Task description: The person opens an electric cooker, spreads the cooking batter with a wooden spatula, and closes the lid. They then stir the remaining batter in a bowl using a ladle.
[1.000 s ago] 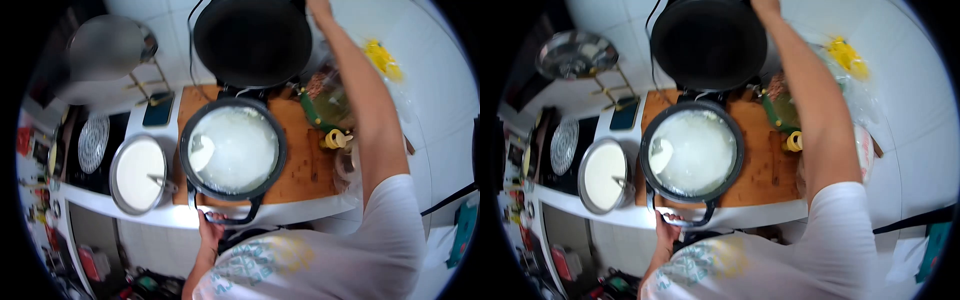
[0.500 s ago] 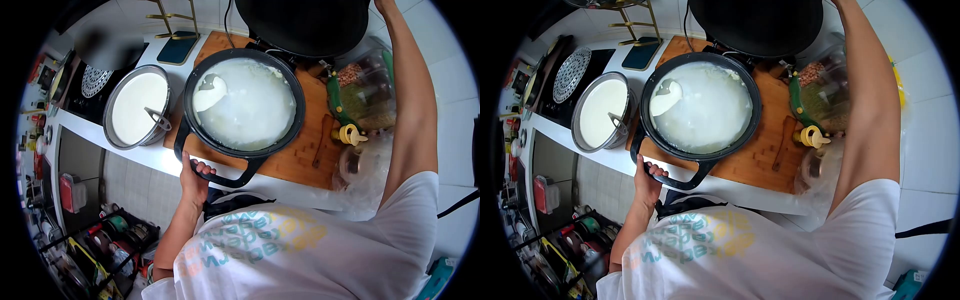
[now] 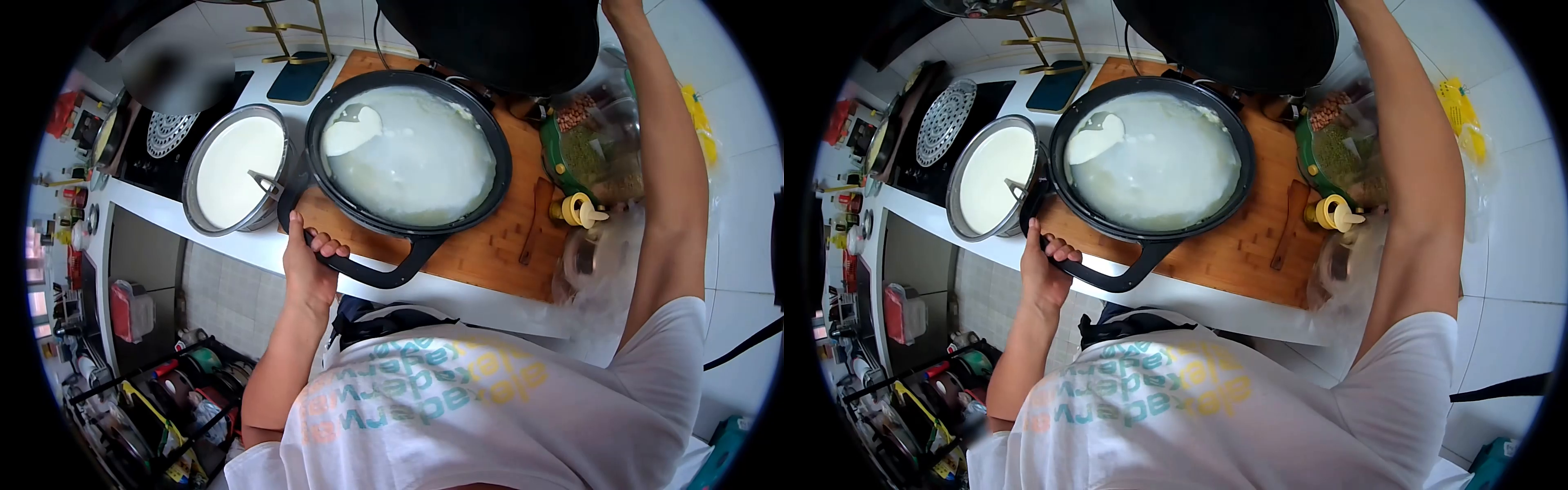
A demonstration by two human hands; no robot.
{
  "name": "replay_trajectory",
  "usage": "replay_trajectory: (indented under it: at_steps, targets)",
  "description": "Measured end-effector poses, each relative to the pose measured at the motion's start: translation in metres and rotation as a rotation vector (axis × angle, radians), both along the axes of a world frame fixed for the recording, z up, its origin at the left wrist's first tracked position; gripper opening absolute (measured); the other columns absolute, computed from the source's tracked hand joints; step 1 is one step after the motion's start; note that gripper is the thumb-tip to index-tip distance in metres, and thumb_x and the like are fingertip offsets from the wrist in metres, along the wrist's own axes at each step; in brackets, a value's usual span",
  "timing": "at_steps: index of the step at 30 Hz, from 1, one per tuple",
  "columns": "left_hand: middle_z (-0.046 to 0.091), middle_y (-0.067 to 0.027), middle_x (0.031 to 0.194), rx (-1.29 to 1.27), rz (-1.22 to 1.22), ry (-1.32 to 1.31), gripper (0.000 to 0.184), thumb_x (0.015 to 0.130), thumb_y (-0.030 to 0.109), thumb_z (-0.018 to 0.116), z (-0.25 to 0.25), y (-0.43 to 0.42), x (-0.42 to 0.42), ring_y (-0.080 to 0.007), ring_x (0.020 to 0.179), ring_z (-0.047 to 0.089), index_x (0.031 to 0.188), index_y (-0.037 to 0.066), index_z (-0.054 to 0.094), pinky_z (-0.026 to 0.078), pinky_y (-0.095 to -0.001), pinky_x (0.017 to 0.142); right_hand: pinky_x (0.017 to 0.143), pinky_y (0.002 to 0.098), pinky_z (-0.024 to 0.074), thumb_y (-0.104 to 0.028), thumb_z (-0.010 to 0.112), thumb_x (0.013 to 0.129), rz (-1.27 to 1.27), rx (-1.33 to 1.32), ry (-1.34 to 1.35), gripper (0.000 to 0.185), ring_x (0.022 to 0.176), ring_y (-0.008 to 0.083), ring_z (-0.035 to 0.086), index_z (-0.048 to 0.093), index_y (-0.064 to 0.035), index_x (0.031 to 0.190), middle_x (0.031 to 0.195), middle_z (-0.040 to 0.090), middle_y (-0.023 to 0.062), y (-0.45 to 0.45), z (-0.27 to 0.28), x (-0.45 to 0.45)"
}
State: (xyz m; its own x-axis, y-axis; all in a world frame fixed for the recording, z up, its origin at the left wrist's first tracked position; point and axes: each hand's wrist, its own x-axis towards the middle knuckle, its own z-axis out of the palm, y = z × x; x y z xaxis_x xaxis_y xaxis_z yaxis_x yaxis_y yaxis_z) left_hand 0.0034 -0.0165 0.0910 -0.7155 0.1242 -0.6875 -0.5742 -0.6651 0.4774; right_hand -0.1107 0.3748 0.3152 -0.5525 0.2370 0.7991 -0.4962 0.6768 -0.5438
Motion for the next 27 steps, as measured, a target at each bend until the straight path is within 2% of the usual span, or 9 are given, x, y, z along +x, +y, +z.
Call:
replay_trajectory:
  at_steps: [10, 13, 27]
  targets:
    - [0.027, 0.0064, 0.050, -0.008, -0.063, 0.036, 0.030, 0.087, 0.034, 0.050, 0.042, -0.005, -0.018, -0.0054, 0.043, 0.027, 0.070, 0.013, 0.039, 0.029, -0.0196, 0.044, 0.051, 0.0233, 0.0334, -0.038, 0.053, 0.083, -0.088, -0.018, 0.033, 0.037, 0.051, 0.0091, 0.038, 0.048, -0.0075, 0.064, 0.055, 0.042, -0.0003, -0.019, 0.010, 0.017]
    - [0.028, 0.0040, 0.053, 0.021, -0.094, 0.087, 0.029, 0.087, 0.032, 0.050, 0.040, -0.010, -0.024, -0.0074, 0.045, 0.028, 0.071, 0.011, 0.036, 0.031, -0.0220, 0.043, 0.051, 0.0235, 0.0338, -0.038, 0.054, 0.083, -0.110, -0.042, 0.027, 0.036, 0.051, 0.0094, 0.039, 0.048, -0.0073, 0.064, 0.055, 0.042, -0.0001, -0.013, 0.010, 0.024]
    - [0.030, 0.0036, 0.055, -0.010, -0.107, 0.103, 0.025, 0.088, 0.027, 0.047, 0.061, -0.005, -0.039, -0.0071, 0.046, 0.030, 0.074, 0.010, 0.037, 0.032, -0.0219, 0.042, 0.051, 0.0245, 0.0348, -0.040, 0.055, 0.081, -0.152, -0.090, -0.012, 0.037, 0.052, 0.0101, 0.040, 0.048, -0.0079, 0.065, 0.056, 0.042, 0.0000, -0.002, 0.008, 0.029]
